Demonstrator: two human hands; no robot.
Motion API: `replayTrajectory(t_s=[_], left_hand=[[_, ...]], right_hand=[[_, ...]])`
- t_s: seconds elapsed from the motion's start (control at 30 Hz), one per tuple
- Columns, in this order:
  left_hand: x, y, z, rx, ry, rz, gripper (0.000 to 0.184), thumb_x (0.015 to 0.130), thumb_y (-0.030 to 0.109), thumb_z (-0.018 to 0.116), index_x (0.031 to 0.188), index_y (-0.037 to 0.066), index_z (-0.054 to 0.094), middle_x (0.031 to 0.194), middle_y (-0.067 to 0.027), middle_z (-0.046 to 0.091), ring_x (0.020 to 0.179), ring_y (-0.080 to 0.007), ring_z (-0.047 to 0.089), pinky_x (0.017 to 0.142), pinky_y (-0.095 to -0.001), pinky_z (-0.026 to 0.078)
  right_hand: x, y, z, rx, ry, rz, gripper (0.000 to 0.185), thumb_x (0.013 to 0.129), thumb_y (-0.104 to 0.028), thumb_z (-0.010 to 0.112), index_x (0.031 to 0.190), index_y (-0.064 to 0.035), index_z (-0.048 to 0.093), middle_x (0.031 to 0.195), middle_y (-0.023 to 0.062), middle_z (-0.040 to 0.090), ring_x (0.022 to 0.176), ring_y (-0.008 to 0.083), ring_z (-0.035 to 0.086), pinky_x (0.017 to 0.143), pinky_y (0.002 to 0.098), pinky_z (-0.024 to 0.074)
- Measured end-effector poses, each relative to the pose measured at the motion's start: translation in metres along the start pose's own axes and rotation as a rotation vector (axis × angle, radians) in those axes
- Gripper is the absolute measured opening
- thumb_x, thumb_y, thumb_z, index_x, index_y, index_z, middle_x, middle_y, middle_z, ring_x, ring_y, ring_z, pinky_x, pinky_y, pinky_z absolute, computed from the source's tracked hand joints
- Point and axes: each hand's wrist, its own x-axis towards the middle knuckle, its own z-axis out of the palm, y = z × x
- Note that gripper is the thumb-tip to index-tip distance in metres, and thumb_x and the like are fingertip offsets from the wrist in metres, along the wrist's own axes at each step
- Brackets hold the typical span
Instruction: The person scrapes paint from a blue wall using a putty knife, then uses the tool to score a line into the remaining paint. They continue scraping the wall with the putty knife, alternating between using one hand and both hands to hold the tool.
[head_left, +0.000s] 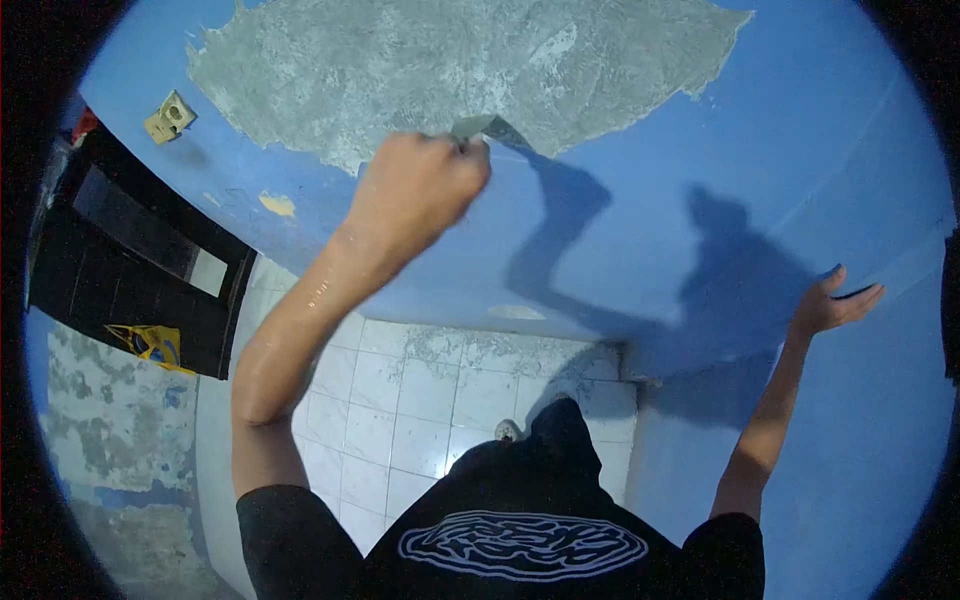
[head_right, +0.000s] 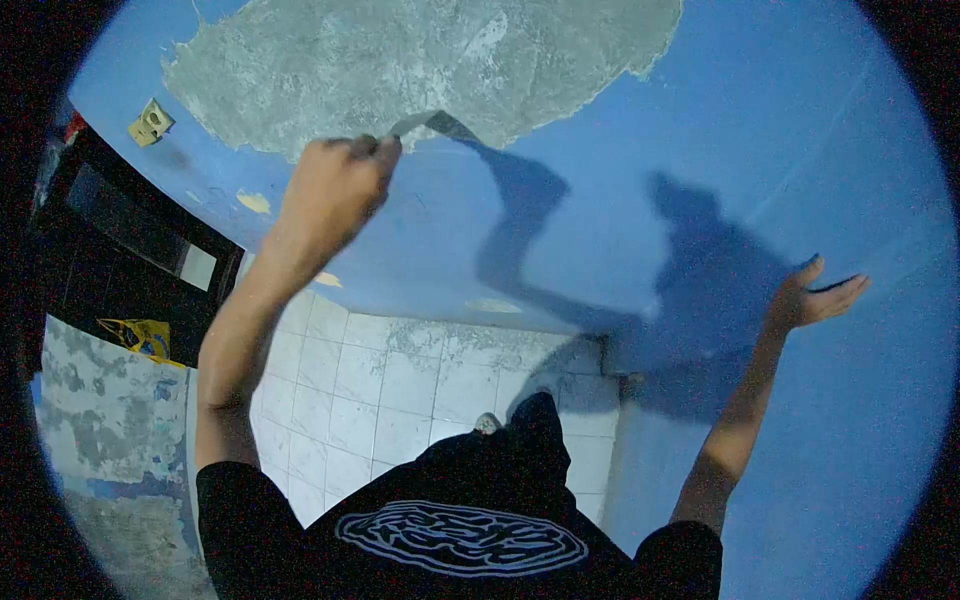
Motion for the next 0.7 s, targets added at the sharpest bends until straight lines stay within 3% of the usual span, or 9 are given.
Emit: replayTrajectory(t_s=[0.17,0.2,0.27,0.43,0.5,0.6,0.63,0.7], left_hand=[[-0.004,-0.004,-0.046,-0.152,-0.036,-0.169,0.006,0.075,0.004,0.057,0.077,0.001,0.062,0.070,-0.0178,0.064,0.066,-0.0372,0.065,0.063,-0.0451,0.053],[-0.002,-0.006,-0.029,-0.151,-0.040,-0.170,0.006,0.075,0.004,0.057,0.077,0.001,0.062,0.070,-0.0178,0.064,0.066,-0.0372,0.065,0.063,-0.0451,0.053],[0.005,-0.017,0.020,-0.059,-0.016,-0.051,0.006,0.074,0.003,0.058,0.076,0.001,0.062,0.069,-0.0191,0.063,0.067,-0.0387,0.064,0.064,-0.0455,0.053],[0.008,-0.028,0.004,-0.074,-0.076,-0.011,0.007,0.073,0.003,0.058,0.077,0.001,0.063,0.069,-0.0202,0.063,0.068,-0.0387,0.065,0.065,-0.0465,0.053],[0.007,-0.023,-0.027,-0.135,-0.010,-0.117,0.008,0.073,0.002,0.058,0.077,0.001,0.064,0.069,-0.0204,0.063,0.070,-0.0381,0.065,0.065,-0.0470,0.053],[0.011,-0.017,-0.012,-0.150,0.024,-0.129,0.008,0.072,0.002,0.057,0.077,0.001,0.064,0.069,-0.0203,0.064,0.070,-0.0377,0.066,0.064,-0.0475,0.053],[0.016,-0.019,0.019,-0.087,-0.034,-0.054,0.008,0.072,0.002,0.058,0.078,0.002,0.064,0.069,-0.0204,0.064,0.070,-0.0380,0.066,0.063,-0.0475,0.053],[0.018,-0.018,0.016,-0.071,-0.055,-0.015,0.008,0.071,0.002,0.058,0.078,0.002,0.063,0.069,-0.0205,0.064,0.069,-0.0383,0.065,0.063,-0.0473,0.053]], right_hand=[[0.002,-0.003,-0.001,-0.003,0.020,-0.013,0.071,0.091,-0.038,0.063,0.140,0.0065,0.036,0.143,0.0273,0.038,0.132,0.0429,0.038,0.107,0.0560,0.0321],[0.002,-0.004,-0.002,-0.001,0.017,-0.011,0.071,0.091,-0.038,0.063,0.140,0.0065,0.036,0.143,0.0273,0.038,0.132,0.0429,0.038,0.107,0.0560,0.0321],[0.003,-0.006,-0.002,-0.038,0.006,-0.001,0.071,0.091,-0.038,0.063,0.139,0.0068,0.037,0.142,0.0273,0.039,0.132,0.0424,0.039,0.106,0.0554,0.0332],[0.001,0.005,-0.003,-0.002,0.062,-0.109,0.069,0.091,-0.038,0.063,0.137,0.0076,0.040,0.139,0.0283,0.042,0.128,0.0429,0.042,0.103,0.0553,0.0356],[0.003,0.005,0.004,0.005,0.081,-0.112,0.069,0.091,-0.038,0.064,0.137,0.0078,0.040,0.138,0.0286,0.043,0.127,0.0432,0.043,0.102,0.0553,0.0363],[0.001,0.004,0.003,-0.022,0.077,-0.094,0.070,0.090,-0.039,0.064,0.136,0.0078,0.041,0.136,0.0291,0.045,0.125,0.0439,0.045,0.101,0.0553,0.0372],[0.002,0.003,0.002,-0.028,0.067,-0.083,0.070,0.091,-0.039,0.063,0.136,0.0090,0.040,0.137,0.0291,0.043,0.127,0.0433,0.044,0.102,0.0548,0.0376],[0.002,0.002,0.002,-0.032,0.059,-0.069,0.070,0.092,-0.040,0.061,0.136,0.0101,0.039,0.138,0.0291,0.042,0.128,0.0427,0.043,0.103,0.0543,0.0379]])
